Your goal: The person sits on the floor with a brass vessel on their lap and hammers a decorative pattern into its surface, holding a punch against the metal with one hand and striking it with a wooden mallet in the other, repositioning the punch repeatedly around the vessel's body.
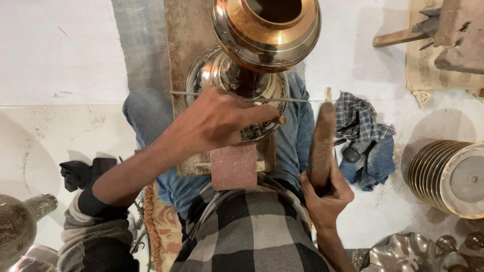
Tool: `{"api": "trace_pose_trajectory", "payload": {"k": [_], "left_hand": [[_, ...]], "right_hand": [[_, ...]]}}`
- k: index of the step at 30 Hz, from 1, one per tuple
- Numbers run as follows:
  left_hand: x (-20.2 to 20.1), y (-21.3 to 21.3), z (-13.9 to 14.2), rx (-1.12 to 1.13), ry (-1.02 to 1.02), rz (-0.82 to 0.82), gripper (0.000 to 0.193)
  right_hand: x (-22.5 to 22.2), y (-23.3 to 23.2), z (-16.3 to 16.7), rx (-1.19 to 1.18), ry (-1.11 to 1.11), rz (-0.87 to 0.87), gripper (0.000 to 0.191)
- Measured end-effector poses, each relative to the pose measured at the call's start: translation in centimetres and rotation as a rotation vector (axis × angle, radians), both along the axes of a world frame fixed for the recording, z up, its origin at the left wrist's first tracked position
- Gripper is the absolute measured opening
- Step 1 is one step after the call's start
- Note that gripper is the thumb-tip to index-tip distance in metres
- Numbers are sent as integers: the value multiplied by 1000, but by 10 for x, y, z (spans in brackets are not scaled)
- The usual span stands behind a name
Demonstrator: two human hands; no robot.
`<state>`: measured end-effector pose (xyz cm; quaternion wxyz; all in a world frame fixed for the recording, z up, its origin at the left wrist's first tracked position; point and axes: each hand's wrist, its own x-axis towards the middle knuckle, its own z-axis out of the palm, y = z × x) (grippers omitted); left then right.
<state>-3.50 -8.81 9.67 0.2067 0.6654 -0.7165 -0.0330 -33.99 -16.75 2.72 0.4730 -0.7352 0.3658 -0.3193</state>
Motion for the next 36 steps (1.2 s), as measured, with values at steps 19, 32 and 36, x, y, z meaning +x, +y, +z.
{"api": "trace_pose_trajectory", "payload": {"k": [19,32,36], "left_hand": [[-41,29,-25,-352,430,488,57],[-71,33,-58,-457,413,699,15],[-79,31,-78,-554,391,758,9]], "right_hand": [[61,-84,148,-717,404,587,68],[115,-97,182,-1005,556,840,69],[120,-95,183,-696,430,865,72]]}}
